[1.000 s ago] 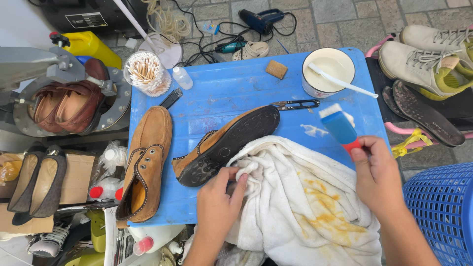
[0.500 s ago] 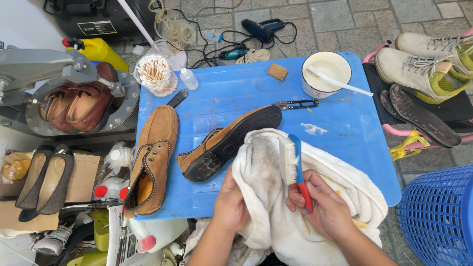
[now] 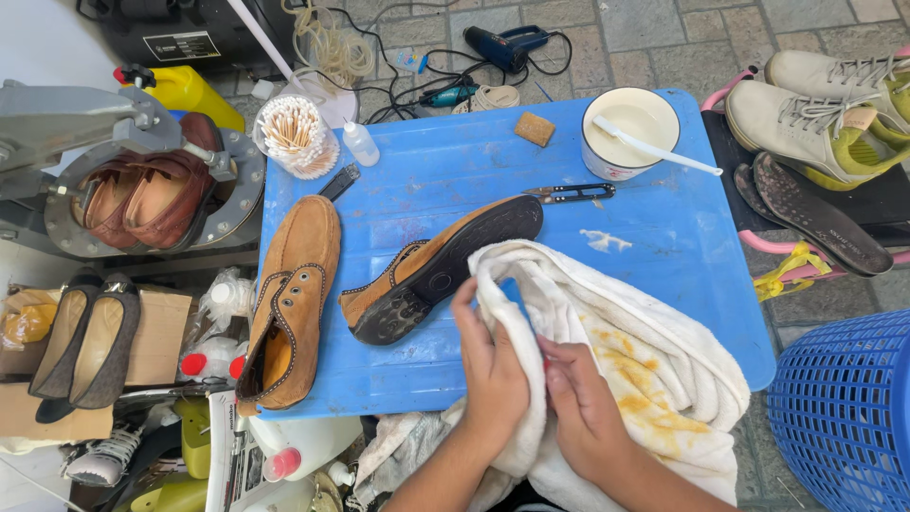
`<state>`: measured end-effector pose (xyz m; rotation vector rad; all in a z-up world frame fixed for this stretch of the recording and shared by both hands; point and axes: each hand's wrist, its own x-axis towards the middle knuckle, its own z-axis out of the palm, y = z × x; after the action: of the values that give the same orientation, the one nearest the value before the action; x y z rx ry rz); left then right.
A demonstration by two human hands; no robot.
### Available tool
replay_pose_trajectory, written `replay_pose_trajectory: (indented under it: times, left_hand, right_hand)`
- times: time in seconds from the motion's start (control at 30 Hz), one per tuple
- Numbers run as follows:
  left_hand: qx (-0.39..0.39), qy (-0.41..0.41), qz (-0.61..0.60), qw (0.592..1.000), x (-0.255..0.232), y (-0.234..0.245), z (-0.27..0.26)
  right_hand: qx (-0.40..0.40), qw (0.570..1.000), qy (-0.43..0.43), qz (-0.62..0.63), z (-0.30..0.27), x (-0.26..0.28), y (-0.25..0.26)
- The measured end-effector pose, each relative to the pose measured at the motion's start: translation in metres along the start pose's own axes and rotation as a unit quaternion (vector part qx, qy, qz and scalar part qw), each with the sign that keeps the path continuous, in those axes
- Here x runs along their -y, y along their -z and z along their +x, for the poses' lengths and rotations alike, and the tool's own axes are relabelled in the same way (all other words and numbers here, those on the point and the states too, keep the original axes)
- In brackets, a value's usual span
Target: The person scrubs the sole of a brown leather shoe with a brush and cleaning solution, then wipes it with a cloth. They use a small tool to scrape debris from the sole grooves and continue scrubbing.
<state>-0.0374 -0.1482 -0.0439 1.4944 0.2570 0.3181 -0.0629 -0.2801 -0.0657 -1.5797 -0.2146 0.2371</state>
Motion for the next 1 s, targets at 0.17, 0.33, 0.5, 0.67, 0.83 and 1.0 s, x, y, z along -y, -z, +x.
replay_pose_trajectory:
  times: [0.17,0.33,0.5,0.67,0.83,1.0]
  left_hand:
    - [-0.004,-0.009,-0.004,1.0,0.002,0.004,0.017]
    - [0.0,-0.078,0.064,0.995,0.008,0.011,0.023]
    - [0.002,-0.112,0.078,0.991,0.008,0.018,0.022]
    - [-0.018,-0.16,0.092,0.983,0.0,0.025,0.02]
    - [-0.016,-0.132,0.094,0.987,0.011,0.028,0.024]
    - [-0.004,-0.071,0.039,0.997,0.026,0.025,0.027]
  right_hand:
    - [-0.013,0.98,0.031,-0.198,0.001,0.007,-0.002]
    - [-0.011,0.977,0.095,-0.192,0.003,0.011,-0.005]
    - [0.001,0.966,0.121,-0.229,0.002,0.015,-0.004]
    - [-0.008,0.957,0.18,-0.226,0.0,0.017,-0.012]
    - [-0.019,0.972,0.153,-0.179,-0.01,0.009,-0.011]
    - [0.039,0.984,-0.008,0.171,-0.009,-0.009,0.006]
